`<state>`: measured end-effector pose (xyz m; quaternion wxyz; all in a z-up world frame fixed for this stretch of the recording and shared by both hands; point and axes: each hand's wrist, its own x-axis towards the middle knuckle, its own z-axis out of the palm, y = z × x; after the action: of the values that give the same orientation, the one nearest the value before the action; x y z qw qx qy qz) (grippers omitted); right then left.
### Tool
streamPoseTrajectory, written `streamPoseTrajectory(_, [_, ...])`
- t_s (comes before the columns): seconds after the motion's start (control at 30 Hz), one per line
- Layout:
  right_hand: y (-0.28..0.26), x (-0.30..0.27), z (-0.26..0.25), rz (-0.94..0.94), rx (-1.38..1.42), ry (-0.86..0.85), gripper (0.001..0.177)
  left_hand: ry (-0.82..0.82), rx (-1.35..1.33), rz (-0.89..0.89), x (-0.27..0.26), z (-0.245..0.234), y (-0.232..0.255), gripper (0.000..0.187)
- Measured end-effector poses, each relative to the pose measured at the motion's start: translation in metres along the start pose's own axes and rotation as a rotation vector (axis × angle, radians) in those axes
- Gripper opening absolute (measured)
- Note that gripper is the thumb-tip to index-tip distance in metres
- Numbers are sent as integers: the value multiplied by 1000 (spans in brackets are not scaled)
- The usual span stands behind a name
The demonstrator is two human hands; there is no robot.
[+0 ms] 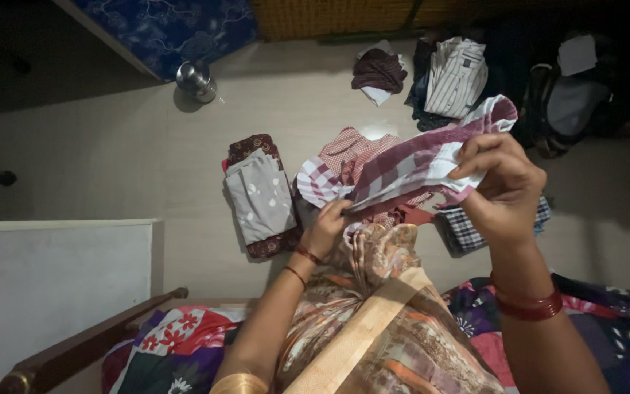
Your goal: The person folds several pieces of clothing on the floor, including a blue and white checkered cloth, a red and white checkered cloth, and a pink striped cloth. Each item is smoothed, folded into a compact rectangle, and placed in a growing stack.
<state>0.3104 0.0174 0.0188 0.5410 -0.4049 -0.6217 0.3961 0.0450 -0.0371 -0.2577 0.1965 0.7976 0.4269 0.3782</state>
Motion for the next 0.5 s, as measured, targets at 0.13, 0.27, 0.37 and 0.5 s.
streamPoseTrajectory(0.13, [-4, 1, 2, -41, -15, -14, 17, 65, -130, -329, 6, 30, -21, 28])
streamPoseTrajectory(0.27, [-5, 2, 4, -44, -5, -18, 18, 71, -251, -447, 9, 38, -21, 39])
streamPoseTrajectory(0.37, [-6, 0, 6, -59, -37, -12, 15, -17, -441, -565, 18, 46, 0, 46])
streamPoseTrajectory(0.5, [-9, 1, 9, -31, -28, -3, 18, 69, -257, -299, 22, 53, 28, 47])
